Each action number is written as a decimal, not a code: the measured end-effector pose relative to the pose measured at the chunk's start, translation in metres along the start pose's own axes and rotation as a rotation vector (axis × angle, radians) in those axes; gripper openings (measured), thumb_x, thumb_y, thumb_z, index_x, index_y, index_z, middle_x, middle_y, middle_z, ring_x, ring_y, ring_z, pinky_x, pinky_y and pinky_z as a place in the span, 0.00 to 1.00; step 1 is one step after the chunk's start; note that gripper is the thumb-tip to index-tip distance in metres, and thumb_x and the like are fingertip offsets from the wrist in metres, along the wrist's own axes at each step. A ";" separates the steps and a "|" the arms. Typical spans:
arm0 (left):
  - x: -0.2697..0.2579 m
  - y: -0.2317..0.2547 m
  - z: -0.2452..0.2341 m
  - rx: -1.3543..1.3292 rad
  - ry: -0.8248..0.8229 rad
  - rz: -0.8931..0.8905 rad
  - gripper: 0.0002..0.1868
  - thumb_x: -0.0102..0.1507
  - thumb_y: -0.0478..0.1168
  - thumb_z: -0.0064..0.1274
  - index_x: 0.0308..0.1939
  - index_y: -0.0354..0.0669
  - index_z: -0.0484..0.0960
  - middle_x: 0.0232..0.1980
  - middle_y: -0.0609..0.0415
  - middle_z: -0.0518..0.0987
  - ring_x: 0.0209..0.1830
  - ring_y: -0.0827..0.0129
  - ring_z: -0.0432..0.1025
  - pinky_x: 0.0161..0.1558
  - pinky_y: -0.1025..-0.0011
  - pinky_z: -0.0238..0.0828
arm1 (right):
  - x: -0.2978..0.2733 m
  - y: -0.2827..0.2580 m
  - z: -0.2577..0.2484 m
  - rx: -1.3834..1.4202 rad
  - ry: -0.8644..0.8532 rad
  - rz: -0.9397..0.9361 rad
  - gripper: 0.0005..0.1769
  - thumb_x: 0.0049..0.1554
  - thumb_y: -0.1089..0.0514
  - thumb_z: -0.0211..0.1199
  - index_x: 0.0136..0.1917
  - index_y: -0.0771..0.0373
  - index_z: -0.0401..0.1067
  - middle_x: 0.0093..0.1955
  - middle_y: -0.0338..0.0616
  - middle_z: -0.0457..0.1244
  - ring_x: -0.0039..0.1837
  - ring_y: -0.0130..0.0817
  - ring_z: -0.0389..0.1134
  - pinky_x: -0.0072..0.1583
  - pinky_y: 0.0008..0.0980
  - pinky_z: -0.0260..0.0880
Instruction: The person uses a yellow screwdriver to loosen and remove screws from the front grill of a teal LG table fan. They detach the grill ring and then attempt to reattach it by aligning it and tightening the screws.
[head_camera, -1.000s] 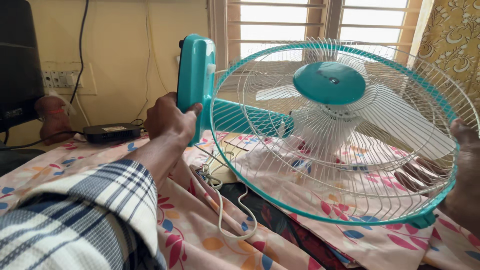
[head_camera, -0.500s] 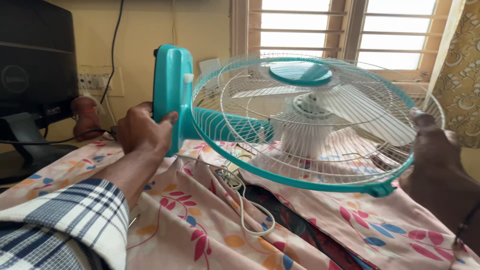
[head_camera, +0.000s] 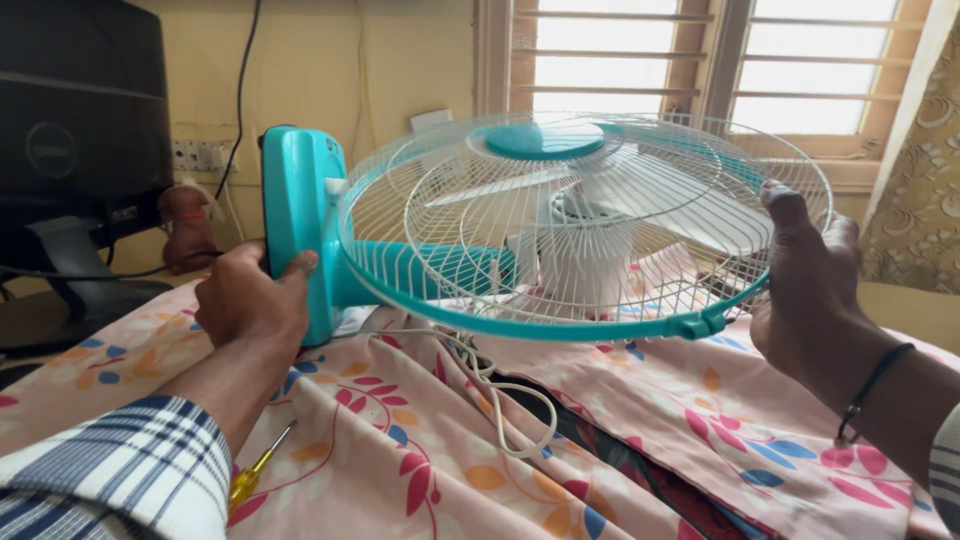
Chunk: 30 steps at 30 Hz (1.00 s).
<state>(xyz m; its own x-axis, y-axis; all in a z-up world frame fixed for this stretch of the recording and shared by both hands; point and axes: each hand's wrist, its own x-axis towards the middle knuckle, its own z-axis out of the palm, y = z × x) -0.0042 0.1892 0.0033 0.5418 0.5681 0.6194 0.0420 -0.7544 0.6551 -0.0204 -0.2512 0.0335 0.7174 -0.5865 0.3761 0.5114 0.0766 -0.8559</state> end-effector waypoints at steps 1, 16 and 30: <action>0.001 0.006 0.000 0.003 -0.008 -0.048 0.20 0.60 0.55 0.67 0.45 0.44 0.86 0.44 0.40 0.84 0.49 0.42 0.77 0.50 0.47 0.72 | -0.001 0.001 -0.003 -0.002 0.013 0.038 0.55 0.55 0.40 0.68 0.82 0.54 0.39 0.82 0.56 0.43 0.82 0.45 0.47 0.76 0.53 0.42; -0.073 0.078 -0.006 -0.701 -0.237 -0.815 0.27 0.57 0.55 0.64 0.54 0.44 0.82 0.55 0.44 0.79 0.52 0.51 0.74 0.50 0.46 0.73 | -0.044 0.004 -0.029 0.076 -0.127 0.136 0.51 0.54 0.31 0.64 0.79 0.51 0.43 0.78 0.58 0.49 0.76 0.57 0.59 0.64 0.73 0.66; -0.075 0.076 -0.004 -1.096 -0.707 -0.701 0.39 0.55 0.60 0.61 0.68 0.67 0.64 0.64 0.45 0.70 0.47 0.52 0.75 0.43 0.48 0.80 | -0.083 -0.028 -0.024 0.155 -0.130 0.531 0.47 0.59 0.23 0.34 0.79 0.56 0.51 0.73 0.59 0.61 0.74 0.56 0.64 0.70 0.63 0.63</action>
<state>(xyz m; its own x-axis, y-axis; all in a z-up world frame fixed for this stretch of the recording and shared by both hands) -0.0449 0.0899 0.0082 0.9794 0.1864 -0.0774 -0.0039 0.4007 0.9162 -0.1060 -0.2239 0.0174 0.9425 -0.3315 -0.0430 0.1207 0.4573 -0.8811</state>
